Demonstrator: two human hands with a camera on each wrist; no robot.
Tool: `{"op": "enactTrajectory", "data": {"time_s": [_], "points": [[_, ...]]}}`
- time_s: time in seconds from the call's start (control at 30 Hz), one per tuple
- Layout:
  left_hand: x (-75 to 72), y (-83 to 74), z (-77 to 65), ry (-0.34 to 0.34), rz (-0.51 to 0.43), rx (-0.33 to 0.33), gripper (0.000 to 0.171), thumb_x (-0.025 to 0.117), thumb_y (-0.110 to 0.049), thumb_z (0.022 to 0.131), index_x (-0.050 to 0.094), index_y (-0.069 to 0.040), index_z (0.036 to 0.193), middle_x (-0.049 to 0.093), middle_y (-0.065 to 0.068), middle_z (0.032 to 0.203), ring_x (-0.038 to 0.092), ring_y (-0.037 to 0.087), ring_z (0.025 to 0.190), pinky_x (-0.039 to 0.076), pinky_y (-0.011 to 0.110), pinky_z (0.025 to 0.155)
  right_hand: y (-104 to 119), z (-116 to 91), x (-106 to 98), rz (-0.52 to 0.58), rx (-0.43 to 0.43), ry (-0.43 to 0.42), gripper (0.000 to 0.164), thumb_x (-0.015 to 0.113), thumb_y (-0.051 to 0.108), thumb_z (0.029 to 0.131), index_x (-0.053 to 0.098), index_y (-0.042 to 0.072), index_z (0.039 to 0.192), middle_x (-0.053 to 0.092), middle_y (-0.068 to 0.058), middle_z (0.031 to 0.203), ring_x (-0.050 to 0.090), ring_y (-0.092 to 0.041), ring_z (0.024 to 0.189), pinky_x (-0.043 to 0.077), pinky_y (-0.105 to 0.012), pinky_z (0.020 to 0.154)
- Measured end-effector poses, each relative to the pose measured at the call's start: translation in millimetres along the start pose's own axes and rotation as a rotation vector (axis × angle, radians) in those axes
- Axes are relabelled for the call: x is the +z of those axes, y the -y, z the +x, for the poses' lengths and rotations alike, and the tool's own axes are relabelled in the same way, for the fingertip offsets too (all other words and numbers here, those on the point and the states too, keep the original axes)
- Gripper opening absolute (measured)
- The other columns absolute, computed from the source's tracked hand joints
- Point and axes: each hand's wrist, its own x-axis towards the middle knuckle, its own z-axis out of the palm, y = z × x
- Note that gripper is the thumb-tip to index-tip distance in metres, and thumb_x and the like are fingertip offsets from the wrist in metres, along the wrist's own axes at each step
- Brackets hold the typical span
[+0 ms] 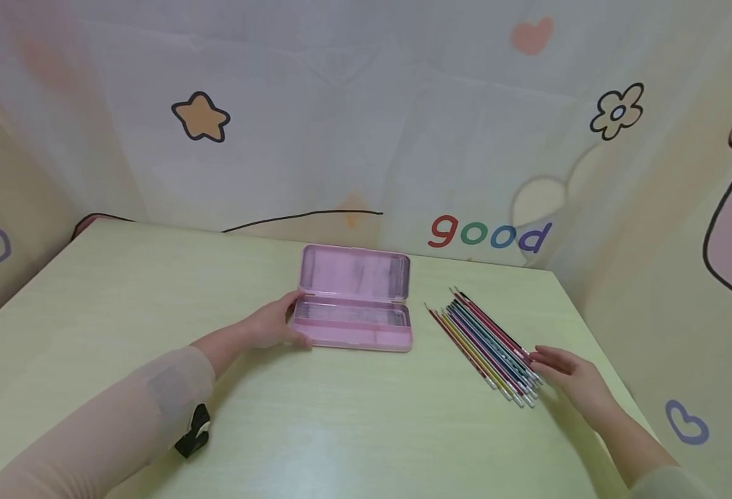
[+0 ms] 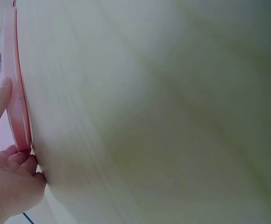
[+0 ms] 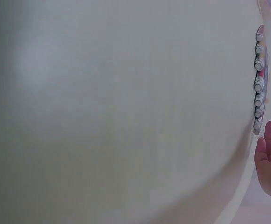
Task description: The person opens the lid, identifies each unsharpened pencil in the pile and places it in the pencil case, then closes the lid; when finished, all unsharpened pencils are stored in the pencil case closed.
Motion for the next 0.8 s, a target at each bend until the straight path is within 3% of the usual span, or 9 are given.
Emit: {"op": "enactTrajectory", "data": {"time_s": [0.23,0.67,0.8], "points": [[-0.6,-3.1,-2.3,0.006,0.016,0.010,0.109,0.082,-0.032,0.070,0.013,0.004,0.146,0.018,0.027,0.149,0.018,0.038,0.137,0.018,0.047,0.111,-10.2,-11.6,-0.4,0.004,0.022,-0.036,0.057,0.059,0.030,0.093,0.044,-0.009,0.132,0.061,-0.016,0.120,0.050,0.015,0.094,0.040,-0.005,0.079],[0.7,0.6,-0.1,-0.001,0.022,0.007,0.106,0.081,-0.026,0.072,0.012,0.003,0.147,0.020,0.025,0.150,0.019,0.036,0.137,0.018,0.047,0.111,-16.3,-21.8,3.8,-0.043,0.100,-0.131,0.052,0.063,0.031,0.090,0.055,-0.008,0.123,0.067,0.002,0.102,0.049,0.015,0.084,0.044,-0.007,0.072],[0.8,0.2,-0.6,0.004,0.018,0.007,0.106,0.081,-0.028,0.072,0.012,0.003,0.147,0.019,0.024,0.150,0.019,0.036,0.137,0.018,0.047,0.111,-17.4,-22.8,6.8,-0.094,0.088,-0.153,0.046,0.064,0.028,0.090,0.059,-0.008,0.117,0.068,0.000,0.097,0.049,0.014,0.081,0.044,-0.008,0.070]]}}
